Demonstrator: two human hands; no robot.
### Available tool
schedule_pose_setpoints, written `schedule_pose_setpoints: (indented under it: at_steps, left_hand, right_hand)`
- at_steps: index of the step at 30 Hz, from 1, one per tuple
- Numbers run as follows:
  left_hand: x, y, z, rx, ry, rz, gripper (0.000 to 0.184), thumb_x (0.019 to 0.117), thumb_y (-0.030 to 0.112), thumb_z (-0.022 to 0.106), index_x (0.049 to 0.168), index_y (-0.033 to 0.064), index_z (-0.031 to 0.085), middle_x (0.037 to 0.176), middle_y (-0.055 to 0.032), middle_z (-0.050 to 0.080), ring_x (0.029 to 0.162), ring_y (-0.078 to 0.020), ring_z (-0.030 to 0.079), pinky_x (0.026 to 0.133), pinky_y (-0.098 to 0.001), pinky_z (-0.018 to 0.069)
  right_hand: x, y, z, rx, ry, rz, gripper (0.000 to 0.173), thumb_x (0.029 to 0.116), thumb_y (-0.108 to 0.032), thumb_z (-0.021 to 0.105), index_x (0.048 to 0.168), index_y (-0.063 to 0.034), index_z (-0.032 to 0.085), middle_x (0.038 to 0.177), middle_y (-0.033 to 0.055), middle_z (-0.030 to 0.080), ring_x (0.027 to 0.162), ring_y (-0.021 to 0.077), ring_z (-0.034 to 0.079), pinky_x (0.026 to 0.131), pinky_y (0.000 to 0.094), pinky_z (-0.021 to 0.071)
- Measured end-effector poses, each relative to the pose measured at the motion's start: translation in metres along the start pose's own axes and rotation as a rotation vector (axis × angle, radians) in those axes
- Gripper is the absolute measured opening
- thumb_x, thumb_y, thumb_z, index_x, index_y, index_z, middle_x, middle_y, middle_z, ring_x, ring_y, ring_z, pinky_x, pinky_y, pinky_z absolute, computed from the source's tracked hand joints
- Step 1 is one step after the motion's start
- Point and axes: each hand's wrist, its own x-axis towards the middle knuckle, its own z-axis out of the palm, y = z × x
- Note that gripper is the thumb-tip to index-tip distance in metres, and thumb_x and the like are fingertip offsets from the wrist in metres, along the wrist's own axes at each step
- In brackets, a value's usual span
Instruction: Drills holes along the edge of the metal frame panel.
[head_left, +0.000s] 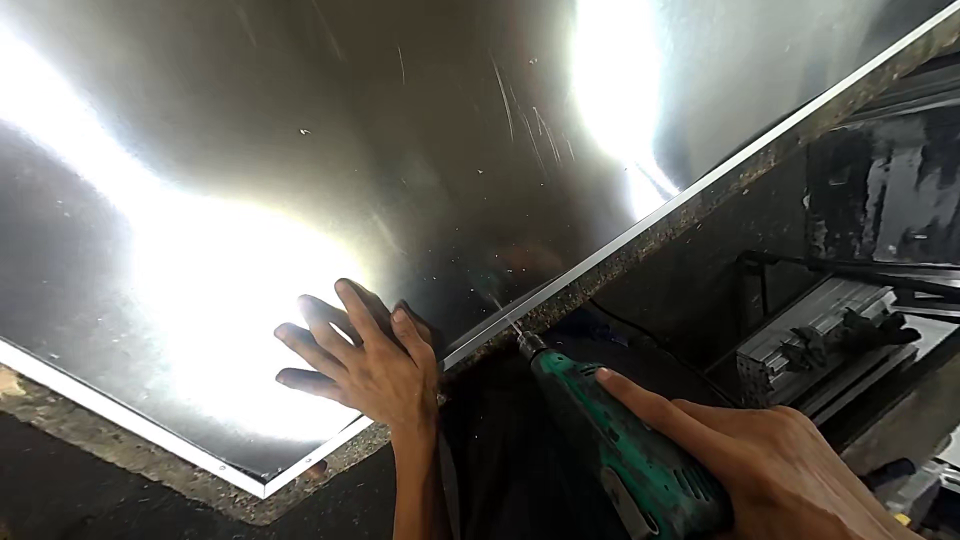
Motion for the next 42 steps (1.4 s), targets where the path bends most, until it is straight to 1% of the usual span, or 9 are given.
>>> schedule_pose_setpoints:
  at_steps: [3,10,14,17,19,25,35,39,42]
  left_hand:
    - [0.000,-0.001,0.000,0.008,0.000,0.002,0.062,0.1049,0.054,0.029,0.162,0.0283,0.031,0.169,-0.0119,0.023,0.157,-0.0394,0.010,0.118,-0.0724,0.0035]
    - [0.000,-0.002,0.001,0.003,0.012,0.012,0.062,0.1055,0.053,0.029,0.162,0.0279,0.031,0.169,-0.0135,0.022,0.157,-0.0409,0.011,0.118,-0.0726,0.0037]
    - [0.000,-0.001,0.000,-0.019,0.007,0.021,0.062,0.1052,0.052,0.029,0.162,0.0266,0.031,0.169,-0.0148,0.021,0.157,-0.0418,0.010,0.118,-0.0723,0.0024]
    - [-0.002,-0.002,0.000,-0.014,0.017,0.005,0.063,0.1053,0.054,0.030,0.162,0.0285,0.030,0.170,-0.0127,0.021,0.157,-0.0403,0.009,0.119,-0.0712,0.0019]
    - [0.000,-0.003,0.001,0.008,0.018,0.018,0.062,0.1054,0.054,0.029,0.163,0.0306,0.028,0.170,-0.0103,0.021,0.158,-0.0385,0.009,0.119,-0.0707,0.0029]
    - [0.000,-0.003,0.001,-0.003,0.003,0.015,0.063,0.1050,0.055,0.027,0.163,0.0303,0.028,0.171,-0.0103,0.020,0.158,-0.0387,0.008,0.118,-0.0716,0.0017]
    - [-0.002,-0.002,0.003,-0.002,0.025,0.025,0.062,0.1059,0.052,0.027,0.163,0.0295,0.027,0.170,-0.0118,0.019,0.158,-0.0392,0.007,0.119,-0.0708,0.0017]
    - [-0.004,-0.004,0.003,0.009,0.015,0.023,0.062,0.1065,0.055,0.024,0.164,0.0316,0.023,0.172,-0.0086,0.016,0.158,-0.0374,0.005,0.119,-0.0706,0.0017]
    - [-0.005,-0.002,0.002,0.016,0.018,0.023,0.062,0.1064,0.055,0.022,0.164,0.0324,0.024,0.171,-0.0084,0.017,0.158,-0.0368,0.007,0.119,-0.0704,0.0032]
  right_hand:
    - [0.000,-0.001,-0.001,0.000,-0.005,0.000,0.089,0.0777,-0.035,0.070,0.160,-0.0345,0.037,0.074,0.0019,0.063,0.050,0.0226,0.057,0.039,0.0425,0.0411]
    - [0.002,-0.002,0.001,-0.050,0.011,-0.028,0.085,0.0796,-0.034,0.066,0.160,-0.0341,0.038,0.071,0.0015,0.059,0.048,0.0223,0.053,0.038,0.0405,0.0371]
    - [0.012,0.001,0.018,-0.063,0.093,-0.030,0.087,0.0718,-0.039,0.066,0.156,-0.0327,0.043,0.067,-0.0008,0.057,0.045,0.0200,0.052,0.036,0.0397,0.0369]
    - [0.010,0.006,0.013,0.017,0.071,-0.009,0.081,0.0784,-0.039,0.066,0.156,-0.0330,0.044,0.071,0.0015,0.063,0.048,0.0217,0.057,0.038,0.0420,0.0413]
    - [0.011,0.005,0.015,0.013,0.076,-0.007,0.078,0.0805,-0.037,0.063,0.156,-0.0334,0.044,0.070,0.0014,0.063,0.047,0.0214,0.056,0.037,0.0417,0.0403]
    - [0.015,0.002,0.017,-0.022,0.081,-0.010,0.075,0.0826,-0.038,0.061,0.155,-0.0314,0.046,0.066,0.0004,0.059,0.045,0.0201,0.053,0.037,0.0396,0.0382]
    - [0.016,0.004,0.021,-0.012,0.109,-0.002,0.077,0.0778,-0.037,0.060,0.154,-0.0313,0.048,0.065,-0.0004,0.058,0.044,0.0202,0.053,0.036,0.0401,0.0374]
    - [0.016,0.007,0.022,0.005,0.107,-0.001,0.077,0.0778,-0.039,0.062,0.153,-0.0312,0.049,0.065,0.0003,0.060,0.045,0.0209,0.055,0.037,0.0408,0.0384]
    - [0.021,0.010,0.026,0.002,0.115,-0.008,0.074,0.0792,-0.038,0.060,0.152,-0.0313,0.050,0.064,-0.0001,0.059,0.046,0.0216,0.055,0.037,0.0414,0.0393]
